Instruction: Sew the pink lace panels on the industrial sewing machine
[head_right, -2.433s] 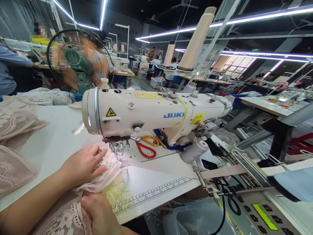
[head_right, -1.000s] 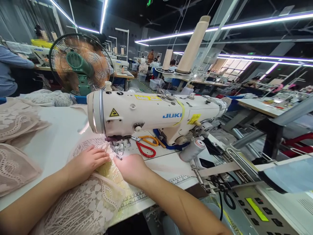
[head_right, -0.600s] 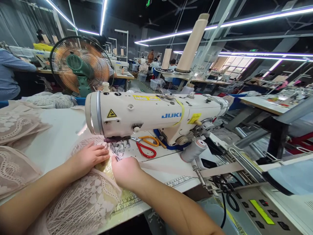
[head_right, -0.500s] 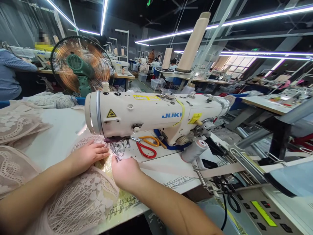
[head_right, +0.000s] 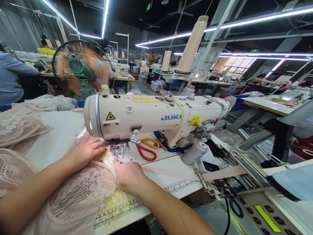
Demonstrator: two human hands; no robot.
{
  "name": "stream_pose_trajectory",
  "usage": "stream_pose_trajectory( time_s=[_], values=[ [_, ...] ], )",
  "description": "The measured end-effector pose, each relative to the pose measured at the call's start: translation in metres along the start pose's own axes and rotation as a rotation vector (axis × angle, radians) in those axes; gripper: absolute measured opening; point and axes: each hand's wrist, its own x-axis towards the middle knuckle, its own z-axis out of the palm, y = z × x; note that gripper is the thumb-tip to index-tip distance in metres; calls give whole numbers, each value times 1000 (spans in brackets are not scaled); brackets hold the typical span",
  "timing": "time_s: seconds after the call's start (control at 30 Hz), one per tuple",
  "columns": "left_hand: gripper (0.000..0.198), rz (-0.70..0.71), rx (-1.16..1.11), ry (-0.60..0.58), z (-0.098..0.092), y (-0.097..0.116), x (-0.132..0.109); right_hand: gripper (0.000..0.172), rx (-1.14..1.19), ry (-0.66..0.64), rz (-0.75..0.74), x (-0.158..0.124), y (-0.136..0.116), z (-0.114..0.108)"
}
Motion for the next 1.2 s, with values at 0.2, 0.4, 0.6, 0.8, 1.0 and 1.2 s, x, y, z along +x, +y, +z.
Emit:
stream_pose_trajectory(
  time_s=[0.2,0.4,0.6,0.8,1.0,1.2],
  values=[
    [20,101,-422,37,-13,45,-5,18,462,179,-118,-15,9,17],
    [26,-210,-676,25,-4,37,-1,41,457,504,36,-20,0,31],
    [33,-474,-564,146,1,29,-2,53,416,169,-154,-35,-40,44],
    [17,-523,-280,-85,4,34,-6,30,316,252,31,-22,-41,40],
    [23,-358,-97,-246,5,40,-7,42,212,132,124,-27,-26,23],
    [22,-371,-90,-206,9,40,-2,48,128,51,140,-23,-28,20]
  ],
)
